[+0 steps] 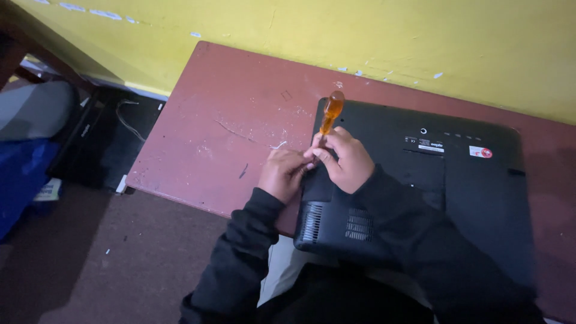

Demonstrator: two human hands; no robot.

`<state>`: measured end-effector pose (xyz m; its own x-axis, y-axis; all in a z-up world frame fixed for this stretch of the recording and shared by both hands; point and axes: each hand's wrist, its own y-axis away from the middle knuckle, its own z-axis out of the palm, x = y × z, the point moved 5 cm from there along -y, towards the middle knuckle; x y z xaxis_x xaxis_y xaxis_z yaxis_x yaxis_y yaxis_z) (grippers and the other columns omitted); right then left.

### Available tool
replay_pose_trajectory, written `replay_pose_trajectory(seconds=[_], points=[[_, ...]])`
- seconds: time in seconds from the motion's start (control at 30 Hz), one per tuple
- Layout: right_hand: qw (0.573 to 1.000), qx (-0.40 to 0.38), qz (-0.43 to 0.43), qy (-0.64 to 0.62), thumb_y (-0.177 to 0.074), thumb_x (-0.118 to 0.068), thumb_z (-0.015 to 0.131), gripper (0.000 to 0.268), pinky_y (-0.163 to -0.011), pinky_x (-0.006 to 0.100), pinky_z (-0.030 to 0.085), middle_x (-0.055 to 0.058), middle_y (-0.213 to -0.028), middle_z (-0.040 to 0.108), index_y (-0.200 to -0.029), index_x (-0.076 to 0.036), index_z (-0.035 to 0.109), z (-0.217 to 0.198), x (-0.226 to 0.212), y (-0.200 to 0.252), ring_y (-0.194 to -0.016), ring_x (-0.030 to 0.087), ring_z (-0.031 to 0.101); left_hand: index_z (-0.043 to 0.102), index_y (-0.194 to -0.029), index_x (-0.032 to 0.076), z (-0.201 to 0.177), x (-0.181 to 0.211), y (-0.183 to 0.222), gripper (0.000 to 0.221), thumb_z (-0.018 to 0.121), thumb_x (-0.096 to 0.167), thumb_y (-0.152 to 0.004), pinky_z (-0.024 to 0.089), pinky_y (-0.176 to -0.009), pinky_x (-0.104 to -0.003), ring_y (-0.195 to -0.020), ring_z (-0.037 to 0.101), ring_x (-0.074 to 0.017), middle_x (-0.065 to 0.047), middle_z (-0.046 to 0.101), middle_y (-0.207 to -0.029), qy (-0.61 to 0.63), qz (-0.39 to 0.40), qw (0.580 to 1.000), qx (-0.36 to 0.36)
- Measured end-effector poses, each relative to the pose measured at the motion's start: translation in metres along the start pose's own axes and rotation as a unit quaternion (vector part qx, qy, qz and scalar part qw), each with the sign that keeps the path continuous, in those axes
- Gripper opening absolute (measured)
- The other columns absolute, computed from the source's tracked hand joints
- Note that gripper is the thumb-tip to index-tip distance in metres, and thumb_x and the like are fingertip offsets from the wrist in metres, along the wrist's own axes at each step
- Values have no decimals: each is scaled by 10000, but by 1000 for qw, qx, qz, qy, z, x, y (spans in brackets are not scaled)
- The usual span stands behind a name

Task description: A person uses a screwdriver to remove or secure screws on the back panel of a computer monitor.

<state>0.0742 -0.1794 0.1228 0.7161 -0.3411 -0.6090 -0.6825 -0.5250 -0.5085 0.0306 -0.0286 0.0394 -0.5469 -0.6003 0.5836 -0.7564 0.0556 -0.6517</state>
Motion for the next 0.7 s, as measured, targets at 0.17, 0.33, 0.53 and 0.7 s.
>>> replay_pose_trajectory(seconds=[0.17,0.33,0.53,0.7], points=[[968,157,-90,-176,-923,-69,801,828,-843,385,602,188,-1219,707,-1536,-11,248,-34,-40,-13,-1004,278,710,791,-982,204,-11,16,-7,76,780,239,-915,496,-874,-401,-950,730,-266,-1,797,-936,8,-3,1000,0],[968,204,-131,-61,-907,-37,826,463,-682,321,622,117,-1123,734,-1296,12,579,-47,-69,-32,-833,242,731,790,-994,205,-10,15,-6,89,777,259,-926,491,-892,-396,-959,730,-255,2,798,-937,-3,-4,1000,-4],[969,200,-125,-69,-947,-72,768,248,-648,313,607,90,-1049,775,-1189,-49,716,-47,-76,-45,-702,218,731,781,-993,184,-11,12,-7,102,778,264,-930,494,-893,-409,-967,729,-266,-7,796,-939,-11,-10,1000,-12],[968,101,-117,-197,-1023,-69,647,367,-692,326,616,185,-1225,745,-1367,25,563,-41,-73,-53,-753,218,775,773,-975,173,-13,10,-7,106,792,258,-916,496,-885,-402,-964,726,-267,-11,794,-931,-4,-12,1000,-8]])
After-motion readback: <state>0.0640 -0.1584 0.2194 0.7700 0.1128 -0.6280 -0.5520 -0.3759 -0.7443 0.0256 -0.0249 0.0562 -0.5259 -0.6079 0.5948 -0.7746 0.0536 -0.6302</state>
